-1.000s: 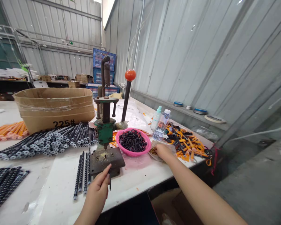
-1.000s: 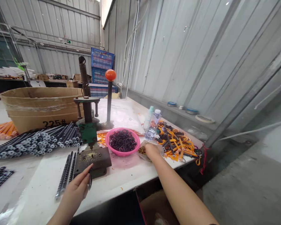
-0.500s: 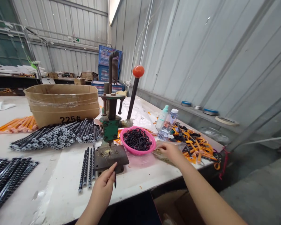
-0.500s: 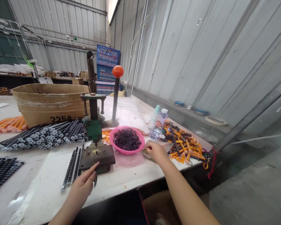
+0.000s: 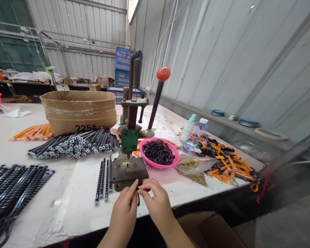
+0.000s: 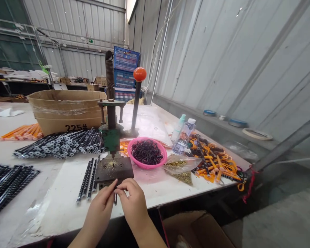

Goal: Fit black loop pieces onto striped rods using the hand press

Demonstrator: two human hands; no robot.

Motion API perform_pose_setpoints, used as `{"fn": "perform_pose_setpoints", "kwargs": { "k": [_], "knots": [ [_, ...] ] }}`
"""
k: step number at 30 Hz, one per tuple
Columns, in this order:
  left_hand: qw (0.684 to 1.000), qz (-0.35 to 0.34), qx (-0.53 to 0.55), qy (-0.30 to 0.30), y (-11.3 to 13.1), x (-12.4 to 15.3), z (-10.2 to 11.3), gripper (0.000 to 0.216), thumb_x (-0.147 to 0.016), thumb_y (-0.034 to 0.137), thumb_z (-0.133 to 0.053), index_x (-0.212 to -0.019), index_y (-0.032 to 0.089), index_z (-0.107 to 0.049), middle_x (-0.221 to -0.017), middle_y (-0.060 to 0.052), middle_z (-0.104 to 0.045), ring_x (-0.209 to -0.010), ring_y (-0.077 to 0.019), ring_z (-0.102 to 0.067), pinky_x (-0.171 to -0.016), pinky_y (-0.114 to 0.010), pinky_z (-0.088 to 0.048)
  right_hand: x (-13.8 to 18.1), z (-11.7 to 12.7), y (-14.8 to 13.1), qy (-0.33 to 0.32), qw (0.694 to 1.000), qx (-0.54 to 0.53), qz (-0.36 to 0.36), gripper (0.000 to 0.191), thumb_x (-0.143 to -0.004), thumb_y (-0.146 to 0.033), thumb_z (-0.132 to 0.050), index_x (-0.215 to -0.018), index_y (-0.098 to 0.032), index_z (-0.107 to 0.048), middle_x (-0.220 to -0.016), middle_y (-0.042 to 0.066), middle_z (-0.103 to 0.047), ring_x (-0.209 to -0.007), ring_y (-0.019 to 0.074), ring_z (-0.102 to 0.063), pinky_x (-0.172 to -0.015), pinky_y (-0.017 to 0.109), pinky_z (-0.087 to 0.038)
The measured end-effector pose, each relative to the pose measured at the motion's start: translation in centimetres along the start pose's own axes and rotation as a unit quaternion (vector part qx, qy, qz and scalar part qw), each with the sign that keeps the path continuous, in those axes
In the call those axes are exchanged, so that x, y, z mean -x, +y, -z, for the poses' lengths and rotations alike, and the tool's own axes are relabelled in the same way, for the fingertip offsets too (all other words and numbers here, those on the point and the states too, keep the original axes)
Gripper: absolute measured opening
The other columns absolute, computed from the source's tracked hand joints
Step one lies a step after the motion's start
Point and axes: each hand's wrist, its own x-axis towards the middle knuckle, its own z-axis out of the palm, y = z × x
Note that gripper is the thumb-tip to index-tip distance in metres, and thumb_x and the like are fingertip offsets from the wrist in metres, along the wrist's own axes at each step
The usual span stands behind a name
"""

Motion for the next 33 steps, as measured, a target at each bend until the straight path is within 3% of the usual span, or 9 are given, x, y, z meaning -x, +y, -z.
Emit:
{"fn": "perform_pose_setpoints", "kwargs": {
  "k": [5,9,12,14,16,19,22,27,33],
  "knots": [
    [0.998,-0.033,-0.042,0.019,-0.3,0.5,-0.5,0.035,-0.078,0.022,-0.031,-0.108,0.019,-0.05,-0.088,-0.008,-0.06,-0.081,-0.0164,-0.056,-0.071,-0.03,-0.046,0.8,-0.2,0.1,0.011,0.999,-0.019,-0.024,0.008,-0.066,-0.016,-0.052,-0.059,-0.02,-0.052,-0.063,0.001,-0.054,-0.064,0.0134,-0.051,-0.06,0.025,-0.042],
    [0.993,-0.074,-0.095,0.015,-0.8,1.2,-0.7,0.036,-0.079,0.021,-0.029,-0.11,0.019,-0.048,-0.091,-0.008,-0.061,-0.083,-0.016,-0.057,-0.07,-0.028,-0.047,1.3,-1.0,0.8,0.01,0.99,-0.104,-0.097,0.006,-0.065,-0.022,-0.056,-0.062,-0.02,-0.051,-0.069,0.0,-0.054,-0.069,0.0135,-0.051,-0.066,0.026,-0.042],
    [0.981,-0.137,-0.138,0.009,-1.1,1.4,-0.3,0.037,-0.08,0.021,-0.029,-0.112,0.019,-0.046,-0.1,-0.01,-0.059,-0.09,-0.0162,-0.055,-0.072,-0.026,-0.046,1.7,-1.7,1.7,-0.056,0.94,-0.283,-0.18,0.021,-0.066,-0.039,-0.054,-0.075,-0.021,-0.048,-0.076,0.001,-0.055,-0.071,0.0135,-0.052,-0.065,0.028,-0.043],
    [0.973,-0.159,-0.166,-0.01,-1.1,0.9,0.5,0.037,-0.08,0.022,-0.03,-0.113,0.02,-0.046,-0.1,-0.009,-0.06,-0.088,-0.0159,-0.056,-0.071,-0.025,-0.046,1.6,-1.8,2.2,-0.12,0.909,-0.339,-0.208,0.029,-0.067,-0.047,-0.049,-0.079,-0.021,-0.047,-0.072,0.001,-0.055,-0.063,0.0123,-0.052,-0.058,0.027,-0.044],
    [0.969,-0.135,-0.202,-0.048,-0.9,-0.4,1.7,0.035,-0.079,0.024,-0.032,-0.109,0.021,-0.049,-0.094,-0.007,-0.063,-0.081,-0.0161,-0.058,-0.068,-0.025,-0.046,0.7,-1.5,2.7,-0.152,0.933,-0.27,-0.183,0.024,-0.069,-0.043,-0.049,-0.076,-0.02,-0.05,-0.071,0.001,-0.053,-0.062,0.0117,-0.051,-0.056,0.025,-0.043],
    [0.948,-0.091,-0.267,-0.15,-0.5,-3.6,3.8,0.029,-0.077,0.026,-0.035,-0.093,0.023,-0.059,-0.084,-0.003,-0.066,-0.073,-0.0175,-0.059,-0.065,-0.027,-0.045,-2.1,-1.1,3.4,-0.194,0.979,-0.027,-0.059,0.009,-0.069,-0.023,-0.052,-0.074,-0.018,-0.057,-0.077,0.003,-0.054,-0.073,0.0137,-0.051,-0.063,0.026,-0.043],
    [0.922,-0.091,-0.318,-0.202,-0.5,-7.1,5.1,0.027,-0.075,0.023,-0.036,-0.085,0.023,-0.062,-0.081,-0.003,-0.067,-0.072,-0.0186,-0.059,-0.062,-0.027,-0.044,-5.5,-1.4,4.3,-0.223,0.96,0.159,0.063,0.013,-0.068,-0.014,-0.051,-0.077,-0.017,-0.061,-0.081,0.005,-0.056,-0.079,0.0149,-0.051,-0.072,0.028,-0.042],
    [0.913,-0.1,-0.354,-0.177,-1.5,-10.7,5.4,0.03,-0.075,0.02,-0.034,-0.09,0.025,-0.059,-0.087,-0.004,-0.065,-0.078,-0.021,-0.058,-0.064,-0.029,-0.042,-8.8,-3.1,5.8,-0.201,0.948,0.217,0.117,0.016,-0.071,-0.015,-0.049,-0.082,-0.017,-0.061,-0.084,0.006,-0.056,-0.085,0.0163,-0.049,-0.08,0.031,-0.04],
    [0.899,-0.118,-0.383,-0.175,-2.7,-10.9,5.4,0.029,-0.077,0.02,-0.033,-0.092,0.026,-0.057,-0.09,-0.003,-0.063,-0.081,-0.0184,-0.057,-0.065,-0.025,-0.041,-9.0,-3.8,6.3,-0.197,0.936,0.248,0.155,0.014,-0.071,-0.015,-0.049,-0.078,-0.016,-0.061,-0.082,0.006,-0.054,-0.083,0.0177,-0.048,-0.078,0.033,-0.04]
  ]
}}
